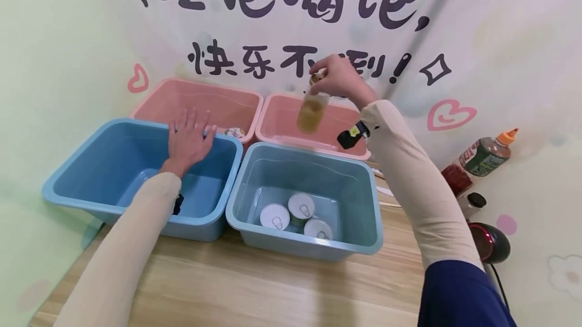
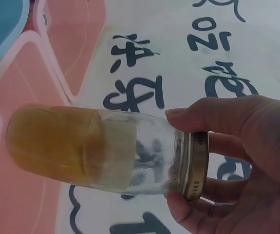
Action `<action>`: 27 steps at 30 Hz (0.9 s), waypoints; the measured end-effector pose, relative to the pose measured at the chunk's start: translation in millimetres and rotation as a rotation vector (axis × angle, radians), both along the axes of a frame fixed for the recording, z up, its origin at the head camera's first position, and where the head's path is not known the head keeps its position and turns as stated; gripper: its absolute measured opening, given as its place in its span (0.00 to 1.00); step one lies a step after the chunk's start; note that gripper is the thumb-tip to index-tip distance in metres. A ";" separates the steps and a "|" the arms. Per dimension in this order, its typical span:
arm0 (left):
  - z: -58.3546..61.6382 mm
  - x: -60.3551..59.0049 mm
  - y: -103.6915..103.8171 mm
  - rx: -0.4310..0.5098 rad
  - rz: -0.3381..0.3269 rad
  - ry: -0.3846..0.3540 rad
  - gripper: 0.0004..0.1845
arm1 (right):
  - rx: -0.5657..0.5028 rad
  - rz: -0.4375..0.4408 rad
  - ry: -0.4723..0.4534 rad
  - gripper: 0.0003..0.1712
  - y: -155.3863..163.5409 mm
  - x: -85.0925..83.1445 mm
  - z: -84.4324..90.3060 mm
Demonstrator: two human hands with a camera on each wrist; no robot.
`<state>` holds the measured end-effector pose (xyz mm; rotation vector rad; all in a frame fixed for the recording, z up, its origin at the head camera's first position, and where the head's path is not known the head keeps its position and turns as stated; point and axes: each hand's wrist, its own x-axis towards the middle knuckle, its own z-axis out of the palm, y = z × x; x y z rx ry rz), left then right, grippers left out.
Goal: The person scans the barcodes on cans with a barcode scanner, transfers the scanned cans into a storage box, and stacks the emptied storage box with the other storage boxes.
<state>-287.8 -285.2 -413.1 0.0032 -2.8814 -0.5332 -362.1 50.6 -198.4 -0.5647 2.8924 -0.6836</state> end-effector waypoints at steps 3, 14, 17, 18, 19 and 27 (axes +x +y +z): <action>-0.7 0.3 -0.5 -0.004 0.009 -0.003 0.37 | 0.003 0.024 -0.007 0.28 -20.8 -5.2 -2.3; 1.2 0.5 0.5 -0.018 0.014 -0.016 0.37 | 0.049 0.088 0.026 0.24 -85.7 -18.0 -7.2; 2.1 0.7 0.0 -0.015 0.016 -0.013 0.36 | 0.012 0.091 0.011 0.23 -99.0 -19.8 -10.7; 2.4 1.0 0.0 -0.015 0.017 -0.014 0.36 | 0.009 0.098 0.009 0.24 -103.3 -20.4 -12.1; 2.5 1.2 0.0 -0.015 0.018 -0.016 0.36 | 0.010 0.104 0.012 0.24 -107.4 -21.5 -14.2; 1.6 2.0 0.4 0.007 0.019 -0.021 0.36 | -0.031 0.093 0.058 0.26 -136.1 -31.7 -43.5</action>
